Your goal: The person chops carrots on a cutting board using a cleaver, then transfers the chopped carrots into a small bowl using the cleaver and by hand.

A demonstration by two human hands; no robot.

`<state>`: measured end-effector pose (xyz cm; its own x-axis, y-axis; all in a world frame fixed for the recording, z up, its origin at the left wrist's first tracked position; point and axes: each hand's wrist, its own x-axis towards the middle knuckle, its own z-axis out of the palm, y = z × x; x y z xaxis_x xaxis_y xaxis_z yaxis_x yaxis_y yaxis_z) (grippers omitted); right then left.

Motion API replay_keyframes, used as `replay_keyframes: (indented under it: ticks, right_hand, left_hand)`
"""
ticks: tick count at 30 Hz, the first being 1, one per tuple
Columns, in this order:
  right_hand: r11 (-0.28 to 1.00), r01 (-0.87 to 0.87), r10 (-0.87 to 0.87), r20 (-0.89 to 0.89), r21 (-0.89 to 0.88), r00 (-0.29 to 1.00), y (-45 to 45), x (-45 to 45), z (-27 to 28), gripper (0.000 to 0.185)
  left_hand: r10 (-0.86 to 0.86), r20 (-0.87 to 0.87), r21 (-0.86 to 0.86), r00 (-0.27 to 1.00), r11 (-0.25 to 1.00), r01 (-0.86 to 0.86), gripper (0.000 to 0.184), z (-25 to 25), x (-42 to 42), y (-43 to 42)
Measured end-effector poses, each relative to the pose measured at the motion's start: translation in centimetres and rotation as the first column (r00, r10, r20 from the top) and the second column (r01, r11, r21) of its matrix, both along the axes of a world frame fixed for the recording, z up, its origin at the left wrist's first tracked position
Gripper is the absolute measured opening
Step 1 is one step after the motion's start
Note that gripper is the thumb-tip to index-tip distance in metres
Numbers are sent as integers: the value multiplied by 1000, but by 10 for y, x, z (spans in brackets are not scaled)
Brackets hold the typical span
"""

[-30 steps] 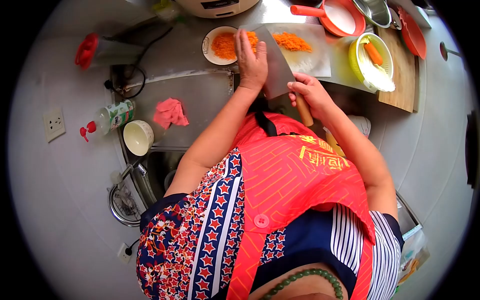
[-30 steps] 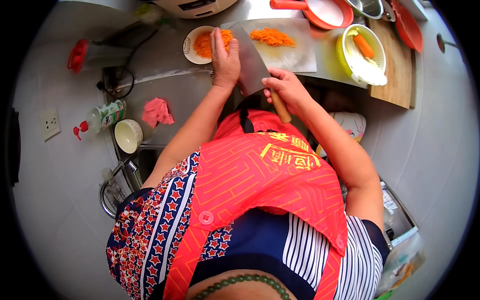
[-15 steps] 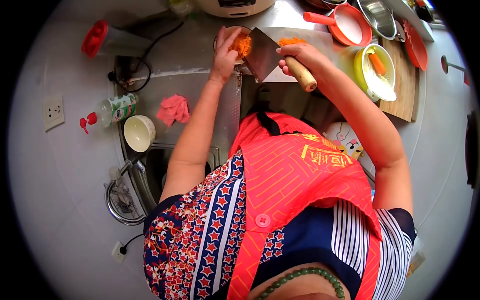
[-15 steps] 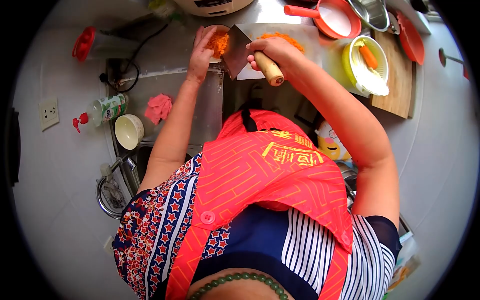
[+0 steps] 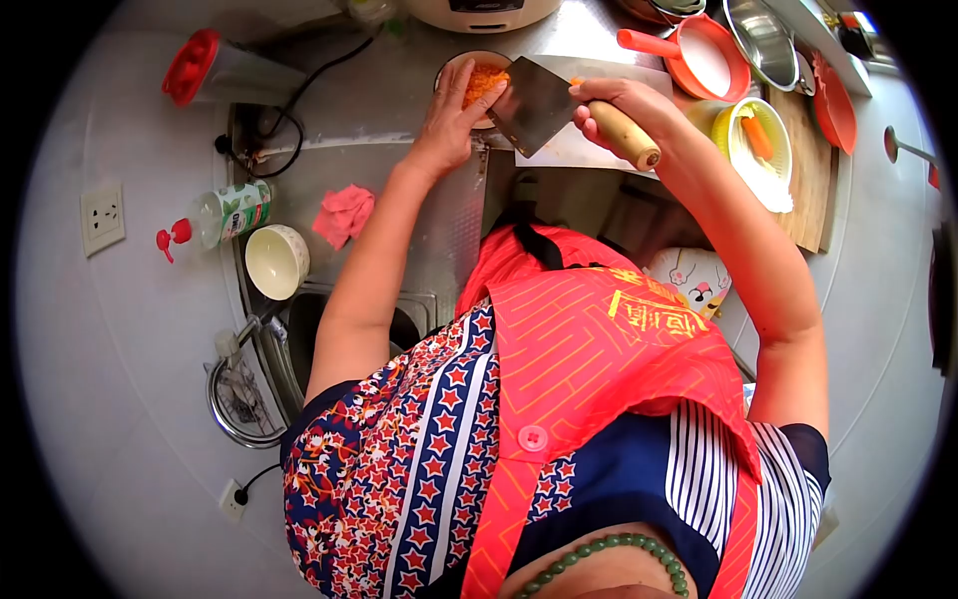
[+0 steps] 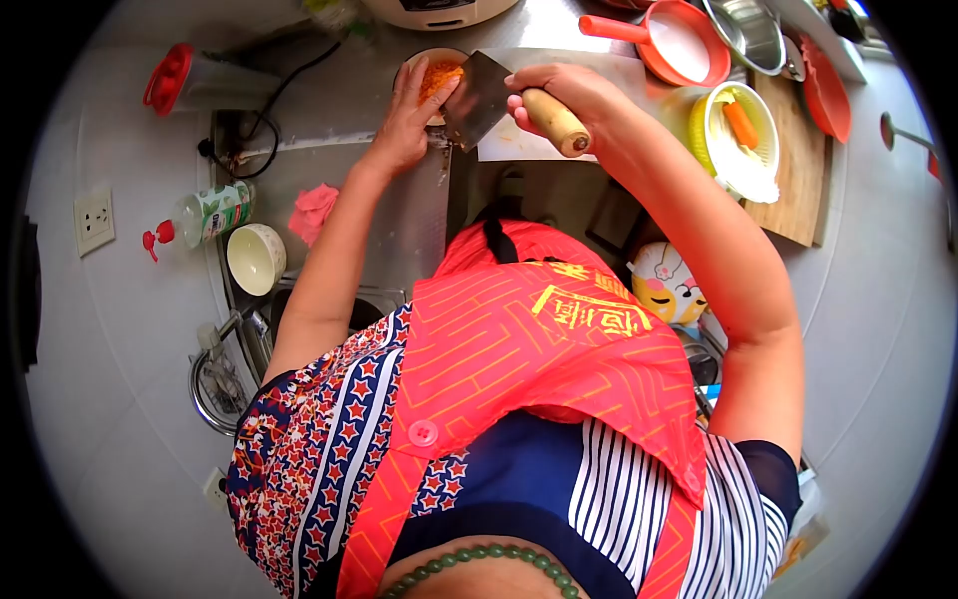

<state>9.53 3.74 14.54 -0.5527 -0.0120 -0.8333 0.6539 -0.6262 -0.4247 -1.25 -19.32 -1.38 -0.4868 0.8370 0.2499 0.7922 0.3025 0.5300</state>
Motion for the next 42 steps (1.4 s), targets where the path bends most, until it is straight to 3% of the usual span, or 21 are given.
replay_keyframes:
  ticks: [6,12,15,21,24,25,30,33,36,42]
  right_hand:
    - [999,-19,19,-3,48,1000,3,8,6,16]
    - [989,-99,101,-21,110,995,-2,6,5,19]
    - [991,-104,110,-67,89,992,-5,6,1,17]
    - [979,-155,164,-62,130,985,1,23,13,17]
    - [986,-45,73,-178,161,981,9,54,9,22]
    - [986,-35,68,-207,162,976,15,68,-4,30]
    - [925,148,-45,-284,351,958,39,155,-71,28]
    - [875,320,-217,-297,364,930,39,196,-101,26]
    - [835,448,-361,-297,319,884,36,218,-127,25]
    - [754,585,-513,-289,299,808,33,227,-142,26]
  left_hand:
    - [64,-3,-145,998,987,-63,74,2,-2,-1]
    - [-49,-172,-261,984,965,2,74,29,5,12]
    - [15,-137,-216,990,975,-45,72,17,-2,9]
    - [55,-185,-328,981,938,-115,65,7,-18,-10]
    - [221,-126,-144,967,960,-239,58,16,-20,0]
    - [228,-87,-61,970,971,-233,56,23,-19,5]
    - [129,184,281,974,943,-178,56,45,16,51]
    - [28,470,301,882,934,-190,55,36,45,77]
    - [26,547,260,837,945,-199,53,5,57,97]
    - [187,293,268,938,925,-268,42,-20,54,118]
